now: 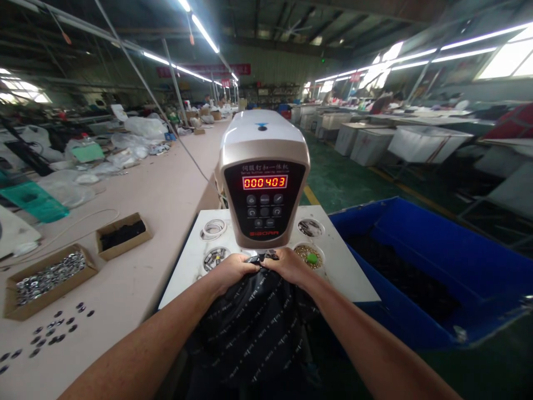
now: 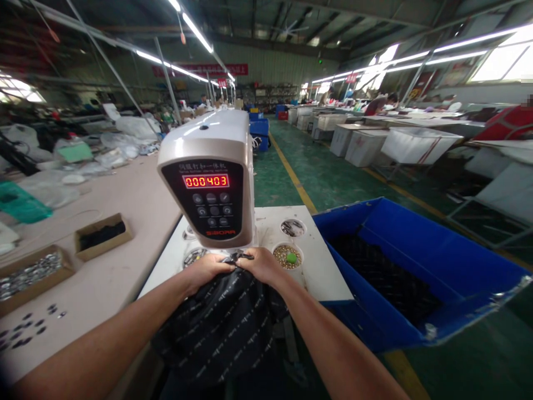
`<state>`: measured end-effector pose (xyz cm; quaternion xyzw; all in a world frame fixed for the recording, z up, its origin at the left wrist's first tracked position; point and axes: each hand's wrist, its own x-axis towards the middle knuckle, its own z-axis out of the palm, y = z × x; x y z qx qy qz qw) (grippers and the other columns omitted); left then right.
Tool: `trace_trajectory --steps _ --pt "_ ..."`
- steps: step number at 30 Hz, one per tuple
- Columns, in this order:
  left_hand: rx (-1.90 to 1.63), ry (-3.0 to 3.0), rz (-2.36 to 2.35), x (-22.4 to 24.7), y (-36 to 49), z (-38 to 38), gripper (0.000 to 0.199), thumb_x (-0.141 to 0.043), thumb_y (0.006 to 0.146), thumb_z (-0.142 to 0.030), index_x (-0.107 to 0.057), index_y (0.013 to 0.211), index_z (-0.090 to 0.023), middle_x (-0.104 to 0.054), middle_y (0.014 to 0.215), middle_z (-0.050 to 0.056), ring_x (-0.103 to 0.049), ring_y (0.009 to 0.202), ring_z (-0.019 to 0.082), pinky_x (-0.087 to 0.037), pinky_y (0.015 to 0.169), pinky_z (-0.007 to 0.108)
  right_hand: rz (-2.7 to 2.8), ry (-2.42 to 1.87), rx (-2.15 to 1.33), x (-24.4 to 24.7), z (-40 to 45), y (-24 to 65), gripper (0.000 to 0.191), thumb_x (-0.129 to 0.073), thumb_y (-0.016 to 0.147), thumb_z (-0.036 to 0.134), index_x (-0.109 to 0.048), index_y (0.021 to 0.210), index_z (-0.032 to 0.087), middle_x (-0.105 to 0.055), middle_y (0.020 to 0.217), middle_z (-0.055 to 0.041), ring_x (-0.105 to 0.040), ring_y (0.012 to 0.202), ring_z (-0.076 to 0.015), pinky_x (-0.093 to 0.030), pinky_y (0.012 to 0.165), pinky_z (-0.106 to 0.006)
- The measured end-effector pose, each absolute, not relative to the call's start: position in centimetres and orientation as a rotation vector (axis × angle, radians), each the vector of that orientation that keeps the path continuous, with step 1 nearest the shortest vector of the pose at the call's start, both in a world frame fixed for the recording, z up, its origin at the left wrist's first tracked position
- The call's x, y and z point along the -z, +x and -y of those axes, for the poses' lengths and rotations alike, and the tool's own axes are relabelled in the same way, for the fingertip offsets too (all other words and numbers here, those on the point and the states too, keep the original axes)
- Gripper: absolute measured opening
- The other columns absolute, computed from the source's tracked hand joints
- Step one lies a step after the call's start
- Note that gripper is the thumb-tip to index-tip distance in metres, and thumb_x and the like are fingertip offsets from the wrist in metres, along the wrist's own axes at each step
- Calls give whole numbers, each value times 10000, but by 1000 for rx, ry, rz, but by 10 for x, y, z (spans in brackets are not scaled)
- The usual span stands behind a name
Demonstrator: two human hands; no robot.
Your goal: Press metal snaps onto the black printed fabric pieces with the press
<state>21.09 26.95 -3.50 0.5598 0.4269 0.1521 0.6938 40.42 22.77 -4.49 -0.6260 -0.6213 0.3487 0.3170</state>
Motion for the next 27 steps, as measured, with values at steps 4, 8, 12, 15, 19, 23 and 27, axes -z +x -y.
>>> trace_trajectory --steps 4,8,12,15,19,23,27 --pt "-336 1267 -946 36 211 -272 326 -739 644 -321 -715 895 -115 -757 818 63 -670 753 223 -491 778 335 1644 -1612 -924 46 -231 404 254 -634 812 394 -677 721 160 -628 665 21 -555 679 -158 -339 591 -234" --pt "-332 1293 -964 36 211 -273 254 -717 642 -304 -716 836 -140 -740 765 40 -660 742 222 -495 777 339 1660 -1626 -907 45 -232 404 244 -635 795 377 -646 681 162 -606 643 28 -549 659 -154 -324 572 -236" --pt "-342 1319 -983 36 212 -272 213 -696 656 -294 -718 818 -156 -743 767 37 -659 741 222 -501 758 337 1663 -1623 -879 40 -230 405 218 -623 798 357 -678 717 162 -642 677 19 -575 701 -169 -351 599 -235" --pt "-351 1335 -997 36 215 -273 189 -690 662 -293 -707 796 -161 -741 754 37 -660 733 223 -504 747 338 1648 -1611 -894 38 -229 406 222 -616 805 351 -727 778 160 -697 733 3 -613 757 -191 -383 632 -238" --pt "-355 1352 -1024 34 217 -275 178 -689 661 -274 -711 794 -158 -745 759 41 -661 721 224 -503 721 333 1630 -1595 -904 39 -230 405 226 -616 807 342 -751 821 162 -730 784 -3 -631 785 -194 -390 634 -235" --pt "-339 1340 -1052 33 217 -275 198 -703 654 -279 -719 806 -154 -742 733 38 -664 712 226 -497 689 324 1625 -1661 -894 43 -231 404 243 -636 793 370 -708 703 157 -690 690 6 -603 695 -174 -346 573 -236" --pt "-327 1307 -1054 36 216 -275 252 -722 632 -313 -725 823 -150 -747 740 38 -668 705 219 -501 704 322 1623 -1677 -888 44 -231 403 240 -640 795 378 -712 726 160 -686 695 7 -609 728 -177 -348 583 -233"
